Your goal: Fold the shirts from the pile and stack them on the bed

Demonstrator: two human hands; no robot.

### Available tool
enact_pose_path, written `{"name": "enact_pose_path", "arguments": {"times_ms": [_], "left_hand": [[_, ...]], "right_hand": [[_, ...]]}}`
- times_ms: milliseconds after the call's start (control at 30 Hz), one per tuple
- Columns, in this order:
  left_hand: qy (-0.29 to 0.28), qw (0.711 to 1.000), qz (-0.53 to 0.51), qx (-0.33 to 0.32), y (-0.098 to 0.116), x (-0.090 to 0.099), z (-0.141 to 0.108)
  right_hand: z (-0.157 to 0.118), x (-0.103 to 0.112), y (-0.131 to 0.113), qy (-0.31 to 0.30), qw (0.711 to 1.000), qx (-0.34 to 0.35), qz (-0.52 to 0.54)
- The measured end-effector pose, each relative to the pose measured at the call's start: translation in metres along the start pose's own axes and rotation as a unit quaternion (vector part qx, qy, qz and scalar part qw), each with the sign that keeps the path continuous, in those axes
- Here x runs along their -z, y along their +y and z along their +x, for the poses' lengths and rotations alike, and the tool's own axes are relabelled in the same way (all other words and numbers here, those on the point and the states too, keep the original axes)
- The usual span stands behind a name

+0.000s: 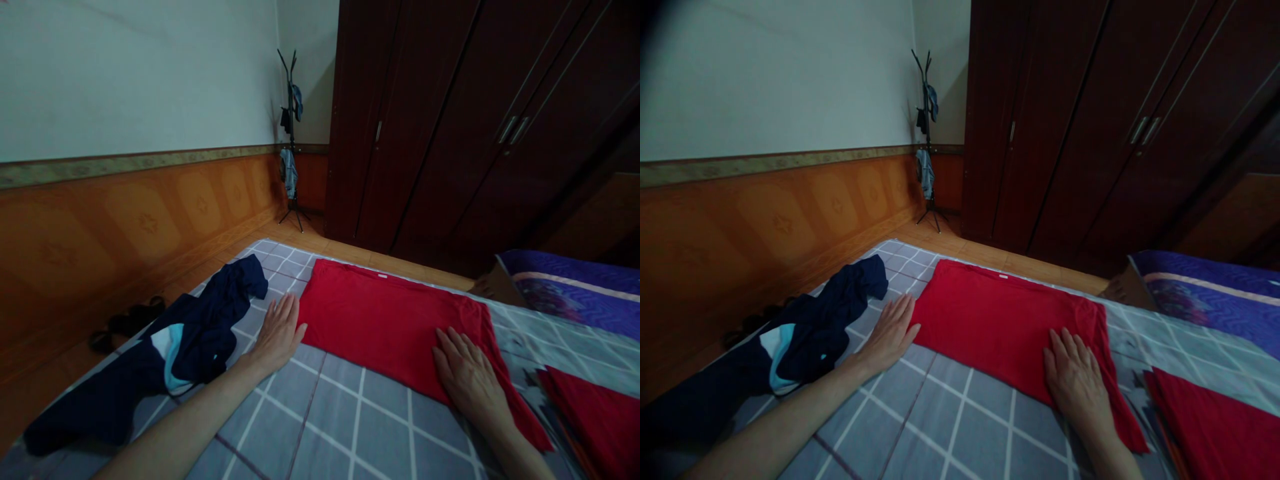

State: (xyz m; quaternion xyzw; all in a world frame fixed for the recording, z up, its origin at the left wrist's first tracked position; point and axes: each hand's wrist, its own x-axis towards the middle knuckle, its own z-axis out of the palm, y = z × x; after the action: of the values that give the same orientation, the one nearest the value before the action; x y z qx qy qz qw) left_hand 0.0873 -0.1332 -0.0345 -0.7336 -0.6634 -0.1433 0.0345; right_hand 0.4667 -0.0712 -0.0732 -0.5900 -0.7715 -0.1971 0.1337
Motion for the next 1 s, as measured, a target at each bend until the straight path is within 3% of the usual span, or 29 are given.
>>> {"name": "enact_pose_path", "arguments": {"times_ms": [67,167,233,333,433,533,633,833,1000], "left_hand": [[0.001,0.999,-0.009,-0.054,0.0028,0.0033,-0.0013],[-0.056,0.992,-0.027,-0.113,0.0043,0.0034,-0.0022],[-0.079,0.993,-0.03,-0.079,0.0034,0.001,-0.0022],[-0.063,0.998,-0.024,-0.017,0.0017,-0.0009,-0.0016],[-0.041,0.997,-0.022,-0.056,0.0014,0.001,-0.0013],[-0.071,0.99,-0.034,-0.115,0.0015,0.0022,-0.0016],[-0.087,0.99,-0.042,-0.101,0.0011,-0.0004,-0.0015],[-0.067,0.993,-0.058,-0.074,-0.0011,-0.0056,0.0009],[-0.041,0.992,-0.062,-0.107,0.0006,0.0022,0.002]], "right_hand": [[0.0003,0.0002,0.0,-0.002,1.0,0.0,-0.002],[0.0005,-0.0001,0.0003,-0.001,1.0,0.0,-0.001],[0.0005,-0.0004,0.0005,-0.001,1.0,0.002,0.0],[0.0006,-0.0005,0.0004,0.002,1.0,-0.004,0.004],[0.0008,0.0001,0.0,0.005,1.0,-0.002,0.01],[0.001,0.0,0.0001,0.004,1.0,0.0,0.013],[0.0012,-0.0014,0.0005,0.001,1.0,-0.008,0.016],[0.0015,-0.0038,0.0014,0.005,1.0,-0.012,0.02],[0.0022,-0.0027,0.0013,0.006,1.0,-0.006,0.018]]}}
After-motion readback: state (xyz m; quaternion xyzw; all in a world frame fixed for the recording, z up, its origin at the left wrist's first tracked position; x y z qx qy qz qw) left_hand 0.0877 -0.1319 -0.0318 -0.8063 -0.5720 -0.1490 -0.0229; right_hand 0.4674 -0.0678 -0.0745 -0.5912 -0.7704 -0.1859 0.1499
